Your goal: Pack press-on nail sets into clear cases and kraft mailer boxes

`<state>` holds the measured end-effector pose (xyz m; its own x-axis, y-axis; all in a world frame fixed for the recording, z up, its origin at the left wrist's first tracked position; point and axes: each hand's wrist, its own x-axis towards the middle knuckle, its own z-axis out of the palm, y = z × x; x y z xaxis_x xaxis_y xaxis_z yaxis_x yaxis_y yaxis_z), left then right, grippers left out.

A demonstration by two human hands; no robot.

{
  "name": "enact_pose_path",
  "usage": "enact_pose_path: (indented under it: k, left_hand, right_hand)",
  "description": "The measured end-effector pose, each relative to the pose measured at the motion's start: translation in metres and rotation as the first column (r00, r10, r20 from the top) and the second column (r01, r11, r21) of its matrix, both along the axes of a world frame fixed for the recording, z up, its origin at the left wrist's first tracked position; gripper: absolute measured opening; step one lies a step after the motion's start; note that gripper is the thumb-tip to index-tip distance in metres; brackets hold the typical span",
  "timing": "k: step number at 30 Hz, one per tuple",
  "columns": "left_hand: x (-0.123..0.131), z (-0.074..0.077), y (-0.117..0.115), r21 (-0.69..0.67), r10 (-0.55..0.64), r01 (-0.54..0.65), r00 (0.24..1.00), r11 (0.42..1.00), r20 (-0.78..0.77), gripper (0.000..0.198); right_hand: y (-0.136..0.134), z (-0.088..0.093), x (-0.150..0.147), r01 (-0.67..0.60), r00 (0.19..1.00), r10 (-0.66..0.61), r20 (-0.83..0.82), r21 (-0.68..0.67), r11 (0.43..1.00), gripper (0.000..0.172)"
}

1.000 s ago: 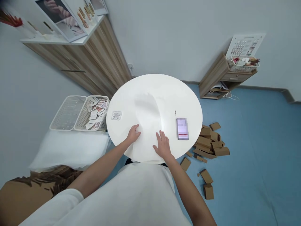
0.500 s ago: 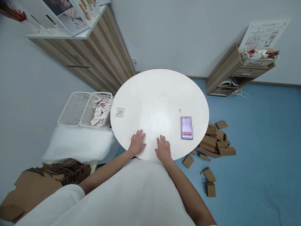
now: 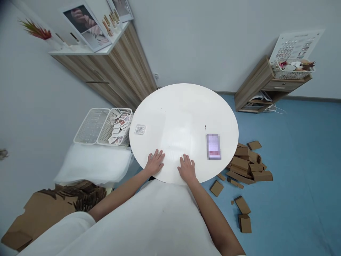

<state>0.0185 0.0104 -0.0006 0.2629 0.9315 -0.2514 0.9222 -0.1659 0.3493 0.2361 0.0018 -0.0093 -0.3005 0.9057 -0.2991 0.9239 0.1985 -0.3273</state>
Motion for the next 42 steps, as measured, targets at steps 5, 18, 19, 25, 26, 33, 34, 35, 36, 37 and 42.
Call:
enact_pose_path:
  k: [5,18,19,25,26,33,34,35,36,37,42]
  left_hand:
    - [-0.003,-0.001,-0.001,0.016,-0.001,0.001,0.999,1.000,0.043,0.049]
    - [-0.076,0.002,0.017,0.007,0.181,-0.182,0.981,0.983,0.063,0.056]
    - [-0.089,0.002,0.023,0.001,0.230,-0.231,0.970,0.973,0.072,0.057]
    - [-0.154,0.004,0.063,-0.084,0.396,-0.388,0.884,0.918,0.250,0.065]
    - [-0.161,0.004,0.069,-0.095,0.405,-0.395,0.869,0.914,0.284,0.066]
    - [-0.183,0.000,0.105,-0.217,0.494,-0.444,0.761,0.869,0.422,0.070]
    - [-0.185,0.000,0.108,-0.249,0.515,-0.451,0.740,0.857,0.433,0.071]
    - [-0.186,-0.001,0.111,-0.279,0.534,-0.455,0.720,0.846,0.444,0.071]
    - [-0.187,-0.002,0.114,-0.306,0.549,-0.456,0.702,0.836,0.454,0.072]
    - [-0.187,-0.004,0.116,-0.328,0.560,-0.454,0.687,0.829,0.463,0.072]
    - [-0.188,-0.011,0.126,-0.413,0.600,-0.438,0.624,0.799,0.500,0.076]
  right_hand:
    - [-0.004,0.001,-0.001,0.019,1.000,-0.019,0.013,-0.014,1.000,0.052]
    - [0.007,0.020,-0.051,0.011,0.999,-0.009,-0.031,0.045,0.999,0.050]
    - [0.012,0.021,-0.061,0.000,0.999,0.001,-0.040,0.043,0.999,0.050]
    - [0.052,0.030,-0.132,-0.041,0.988,0.037,-0.151,-0.023,0.999,0.054]
    - [0.059,0.032,-0.143,-0.036,0.983,0.027,-0.182,-0.044,0.998,0.055]
    - [0.100,0.035,-0.202,0.091,0.895,-0.198,-0.400,-0.270,0.959,0.059]
    - [0.104,0.034,-0.208,0.111,0.877,-0.235,-0.419,-0.300,0.947,0.058]
    - [0.108,0.033,-0.213,0.130,0.857,-0.272,-0.437,-0.327,0.936,0.057]
    - [0.111,0.033,-0.218,0.149,0.835,-0.309,-0.455,-0.354,0.923,0.057]
    - [0.115,0.032,-0.222,0.167,0.810,-0.346,-0.473,-0.380,0.910,0.058]
    - [0.132,0.030,-0.241,0.225,0.629,-0.538,-0.561,-0.531,0.817,0.066]
